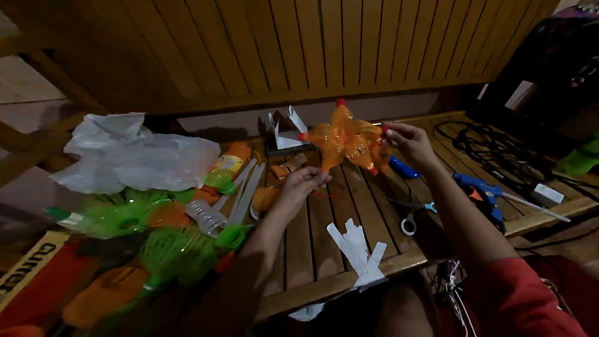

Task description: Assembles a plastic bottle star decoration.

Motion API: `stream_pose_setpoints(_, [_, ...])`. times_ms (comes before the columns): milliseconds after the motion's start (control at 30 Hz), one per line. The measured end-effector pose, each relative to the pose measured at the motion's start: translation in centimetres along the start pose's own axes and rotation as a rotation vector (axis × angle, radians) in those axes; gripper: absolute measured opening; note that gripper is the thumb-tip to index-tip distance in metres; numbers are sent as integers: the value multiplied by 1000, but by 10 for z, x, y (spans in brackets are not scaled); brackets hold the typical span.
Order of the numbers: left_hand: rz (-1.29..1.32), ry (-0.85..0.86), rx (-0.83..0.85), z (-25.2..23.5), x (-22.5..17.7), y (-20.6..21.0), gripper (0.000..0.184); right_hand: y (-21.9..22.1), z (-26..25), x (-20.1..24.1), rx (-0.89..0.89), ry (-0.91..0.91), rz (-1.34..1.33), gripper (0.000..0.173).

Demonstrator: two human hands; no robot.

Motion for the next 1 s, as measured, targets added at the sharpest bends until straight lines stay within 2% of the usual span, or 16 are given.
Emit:
stream_pose_setpoints(200, [44, -24, 11, 2, 0, 2, 5, 0, 0, 8, -58, -122, 45, 17])
stream_pose_setpoints(433, [92, -3, 34, 5, -3, 2, 11, 2, 1, 26, -26, -200, 164, 13])
stream_pose_setpoints(567, [17, 80, -106, 6, -11, -8, 19, 5, 4, 35, -14, -242, 236, 15])
stream_pose_setpoints(667, [-25, 255, -237, 13, -23, -19, 23, 15, 8, 43, -82, -283, 231, 15])
stream_pose_setpoints(767, [-34, 375, -313, 29, -38, -31, 26, 37, 16, 43, -157, -197, 133, 17])
stream_pose_setpoints(1000, [89, 395, -456, 26, -45, -72, 24, 97, 67, 34, -267, 101, -129, 24])
Point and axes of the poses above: each hand's wrist, its own z-axis away from the middle knuckle, its own y-axis out of the palm, x = y × z, the point moved 7 cm from there along -z, towards the middle knuckle, and after that the axes turned 13 degrees about -y, right-handed, at the moved point
